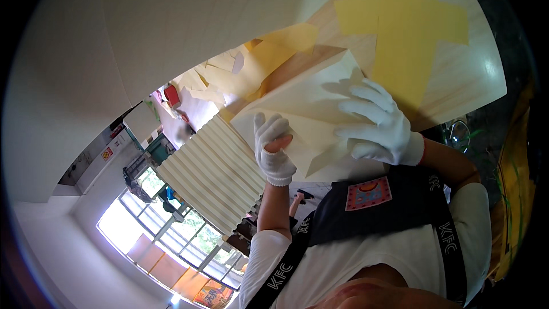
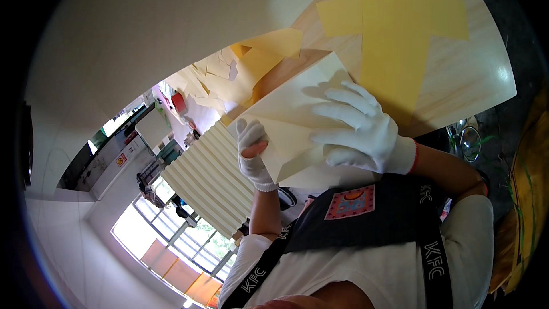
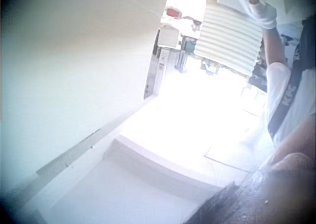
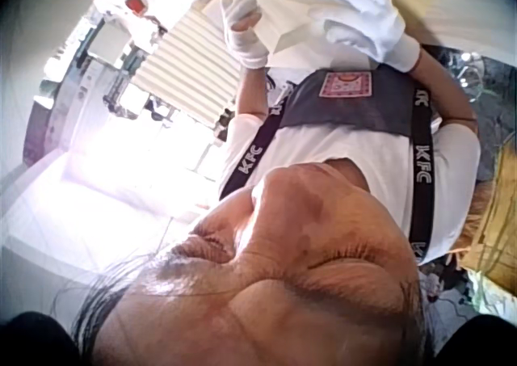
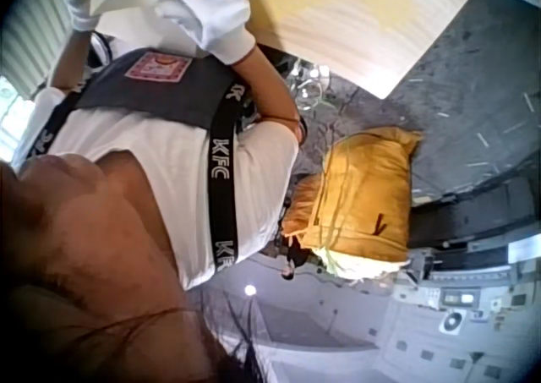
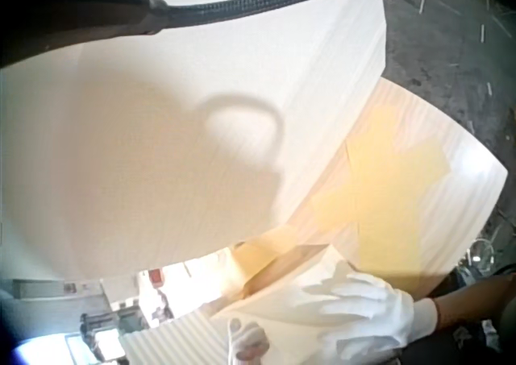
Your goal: The person assembles white paper boxes by folding flaps and inserting them into a stack. They repeatedly pick up flat sheets, fold them into box shapes, and place them into a growing pile on the table.
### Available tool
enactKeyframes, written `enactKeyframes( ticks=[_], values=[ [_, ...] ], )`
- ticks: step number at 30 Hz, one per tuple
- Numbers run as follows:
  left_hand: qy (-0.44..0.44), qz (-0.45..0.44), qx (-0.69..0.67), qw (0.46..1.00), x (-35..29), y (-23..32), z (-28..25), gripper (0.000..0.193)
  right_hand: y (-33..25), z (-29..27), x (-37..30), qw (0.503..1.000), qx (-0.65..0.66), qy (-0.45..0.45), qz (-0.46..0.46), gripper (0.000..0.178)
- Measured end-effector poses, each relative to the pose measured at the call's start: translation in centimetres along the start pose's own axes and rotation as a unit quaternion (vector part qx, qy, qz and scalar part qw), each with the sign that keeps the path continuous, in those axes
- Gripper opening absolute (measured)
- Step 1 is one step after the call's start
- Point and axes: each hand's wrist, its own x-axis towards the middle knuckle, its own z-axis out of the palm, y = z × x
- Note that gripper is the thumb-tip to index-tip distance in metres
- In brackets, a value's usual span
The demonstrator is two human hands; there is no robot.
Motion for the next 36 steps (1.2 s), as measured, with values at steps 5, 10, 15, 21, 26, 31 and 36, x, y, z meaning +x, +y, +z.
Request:
enactKeyframes(
  ticks=[5,10,15,21,26,31,36],
  values=[
    [-0.013,-0.06,-0.037,0.997,-0.6,-0.5,-0.1,0.013,-0.2,0.5,0.0,0.997,0.067,0.016,0.028,0.047],
    [-0.022,0.035,-0.055,0.998,0.5,-0.8,0.3,0.022,-0.2,1.2,0.0,0.991,0.095,0.061,0.068,0.051],
    [-0.097,0.004,0.126,0.987,4.4,4.4,0.6,0.042,0.2,0.8,0.1,0.993,0.097,0.033,0.053,0.045],
    [-0.097,0.031,0.175,0.979,4.9,3.8,1.0,0.054,0.0,0.4,0.7,0.993,0.111,0.023,0.039,0.039],
    [-0.058,0.044,0.164,0.984,3.6,2.6,1.3,0.045,0.0,0.5,0.5,0.991,0.114,0.031,0.058,0.04],
    [-0.054,0.05,0.159,0.985,3.5,2.4,1.4,0.043,0.2,0.7,0.4,0.992,0.104,0.041,0.049,0.041],
    [-0.05,0.044,0.151,0.986,3.3,2.4,1.5,0.044,0.3,0.7,0.4,0.992,0.105,0.043,0.048,0.042]
  ],
)
